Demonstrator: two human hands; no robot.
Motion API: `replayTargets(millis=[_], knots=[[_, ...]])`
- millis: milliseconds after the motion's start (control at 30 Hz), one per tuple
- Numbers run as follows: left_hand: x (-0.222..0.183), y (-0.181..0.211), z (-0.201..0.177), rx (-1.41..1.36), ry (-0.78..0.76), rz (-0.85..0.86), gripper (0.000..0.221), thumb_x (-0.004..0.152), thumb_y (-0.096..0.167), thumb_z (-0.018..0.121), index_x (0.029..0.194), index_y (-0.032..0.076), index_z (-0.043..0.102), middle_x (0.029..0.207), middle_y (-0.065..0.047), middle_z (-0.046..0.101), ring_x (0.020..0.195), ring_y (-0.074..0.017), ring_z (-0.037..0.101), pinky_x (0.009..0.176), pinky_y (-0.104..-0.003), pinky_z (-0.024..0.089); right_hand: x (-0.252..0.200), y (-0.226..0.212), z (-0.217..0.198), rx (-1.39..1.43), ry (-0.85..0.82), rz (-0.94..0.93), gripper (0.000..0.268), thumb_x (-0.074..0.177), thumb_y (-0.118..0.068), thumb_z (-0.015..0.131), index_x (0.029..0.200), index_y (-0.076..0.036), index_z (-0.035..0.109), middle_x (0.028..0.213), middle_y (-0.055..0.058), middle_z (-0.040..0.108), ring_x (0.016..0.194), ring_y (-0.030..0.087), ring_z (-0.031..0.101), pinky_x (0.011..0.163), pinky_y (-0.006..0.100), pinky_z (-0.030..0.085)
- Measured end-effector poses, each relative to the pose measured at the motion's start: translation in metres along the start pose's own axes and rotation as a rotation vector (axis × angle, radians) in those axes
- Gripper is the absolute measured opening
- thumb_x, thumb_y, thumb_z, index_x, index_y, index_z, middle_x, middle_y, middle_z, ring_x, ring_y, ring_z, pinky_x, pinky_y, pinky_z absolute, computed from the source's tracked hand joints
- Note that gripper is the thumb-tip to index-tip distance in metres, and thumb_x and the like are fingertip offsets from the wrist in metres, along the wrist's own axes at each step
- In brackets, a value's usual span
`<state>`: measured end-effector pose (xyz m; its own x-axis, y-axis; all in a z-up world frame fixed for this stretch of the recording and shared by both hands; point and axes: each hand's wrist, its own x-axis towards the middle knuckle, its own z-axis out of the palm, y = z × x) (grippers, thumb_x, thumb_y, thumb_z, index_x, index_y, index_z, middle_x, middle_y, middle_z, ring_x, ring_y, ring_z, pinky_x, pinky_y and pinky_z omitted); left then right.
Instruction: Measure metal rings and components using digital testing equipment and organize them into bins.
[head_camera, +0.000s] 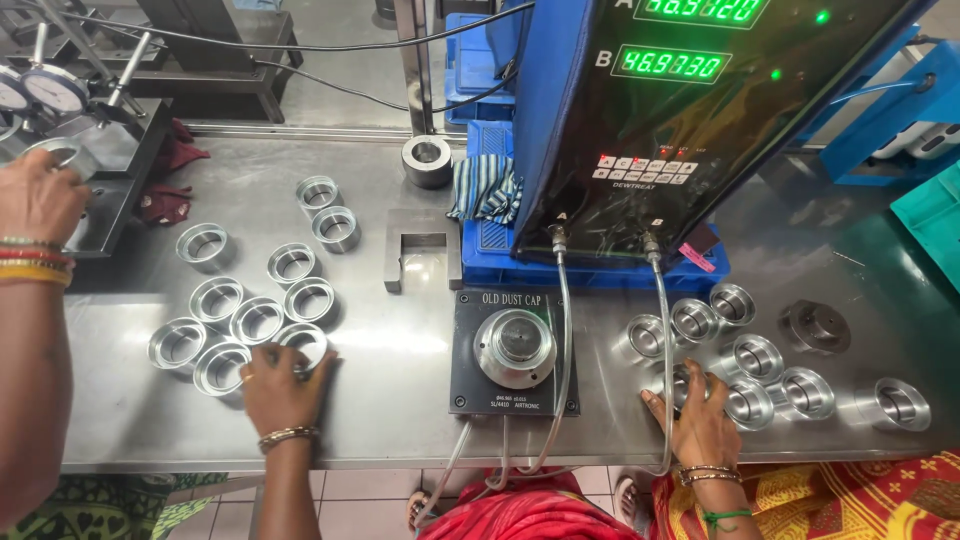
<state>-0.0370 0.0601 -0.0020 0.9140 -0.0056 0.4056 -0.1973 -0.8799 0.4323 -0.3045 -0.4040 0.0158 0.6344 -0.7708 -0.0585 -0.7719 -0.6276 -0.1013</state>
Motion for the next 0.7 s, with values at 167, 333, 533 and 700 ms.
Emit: replayTargets(millis=[167,333,533,700], knots=[[0.001,0.013,0.004,0.217,0.181,0.006,0.042,0.07,0.036,0.088,0.104,0.014,0.075,0.129,-0.015,0.061,0.121,-0.0396,0.056,0.098,-0.049,0.047,-0.003,-0.003,-0.004,0.095,-0.002,0.056,0.096,0.071,-0.075,0.061,0.152,-0.03,0.034,0.151,0.014,0.044,0.092,0.041,0.075,0.064,0.049,0.062],[-0.013,0.128,0.024,-0.473,-0.051,0.193,0.048,0.079,0.03,0.084,0.121,0.012,0.068,0.136,-0.014,0.06,0.135,-0.0361,0.054,0.109,-0.045,0.046,-0.003,0.002,0.009,0.105,0.095,0.028,0.089,0.074,-0.074,0.064,0.15,-0.033,0.039,0.148,0.011,0.046,0.101,0.043,0.071,0.075,0.054,0.062],[-0.02,0.235,-0.021,-0.502,-0.271,0.649,0.087,0.055,0.061,0.092,0.124,0.016,0.065,0.14,-0.017,0.05,0.129,-0.04,0.046,0.106,-0.058,0.032,-0.004,0.001,0.005,0.097,0.083,0.029,0.089,0.075,-0.074,0.062,0.15,-0.033,0.037,0.149,0.009,0.046,0.099,0.037,0.074,0.07,0.048,0.064],[0.011,0.21,-0.02,-0.358,-0.459,0.669,0.098,0.044,0.066,0.089,0.126,0.021,0.063,0.135,-0.009,0.054,0.13,-0.0326,0.048,0.111,-0.061,0.028,0.002,0.009,0.014,0.065,0.124,0.027,0.089,0.072,-0.076,0.064,0.147,-0.036,0.04,0.148,0.007,0.048,0.09,0.033,0.075,0.064,0.043,0.062]])
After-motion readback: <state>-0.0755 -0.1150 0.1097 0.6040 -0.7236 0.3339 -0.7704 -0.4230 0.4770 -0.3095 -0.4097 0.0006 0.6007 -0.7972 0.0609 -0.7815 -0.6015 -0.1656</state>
